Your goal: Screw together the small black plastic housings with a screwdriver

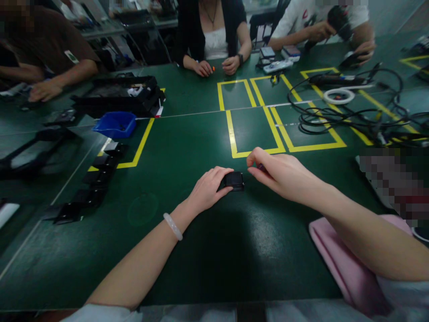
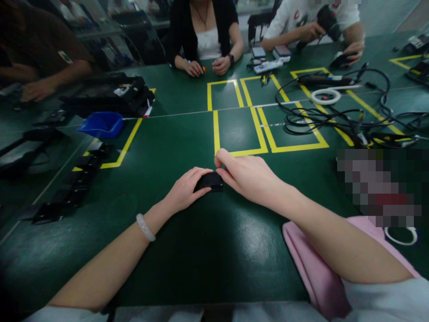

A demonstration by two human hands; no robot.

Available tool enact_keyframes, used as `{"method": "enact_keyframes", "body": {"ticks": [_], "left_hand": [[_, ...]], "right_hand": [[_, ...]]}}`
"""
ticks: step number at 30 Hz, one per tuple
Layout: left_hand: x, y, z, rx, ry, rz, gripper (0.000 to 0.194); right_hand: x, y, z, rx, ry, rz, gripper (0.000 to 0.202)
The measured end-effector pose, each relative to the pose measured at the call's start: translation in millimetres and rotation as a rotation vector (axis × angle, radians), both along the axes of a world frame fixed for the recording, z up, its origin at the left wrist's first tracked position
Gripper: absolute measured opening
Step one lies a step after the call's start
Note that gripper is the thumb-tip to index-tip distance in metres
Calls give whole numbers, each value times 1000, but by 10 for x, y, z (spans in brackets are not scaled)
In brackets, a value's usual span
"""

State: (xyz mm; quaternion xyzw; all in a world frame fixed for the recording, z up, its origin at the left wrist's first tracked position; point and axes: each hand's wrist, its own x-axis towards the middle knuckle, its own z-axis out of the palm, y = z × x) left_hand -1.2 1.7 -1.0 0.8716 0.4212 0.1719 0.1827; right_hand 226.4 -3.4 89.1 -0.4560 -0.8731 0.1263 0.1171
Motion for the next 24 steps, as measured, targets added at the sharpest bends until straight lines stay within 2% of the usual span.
{"method": "enact_keyframes", "body": {"ticks": [7,12,17,24], "left_hand": [[-1,0,-5,-3,0,-1,40],[2,0,15,-8,0,-5,40],[2,-3,23,-10,-2,0,39],[-1,-5,16,-2,2,-2,39]], "right_hand": [[-9,-3,10,-9,0,-3,19],[-6,-9,21,-24,25,41,13],[-18,-14,28,-11,-7,17,21],[-7,-9,16,13,12,-8,14]]}}
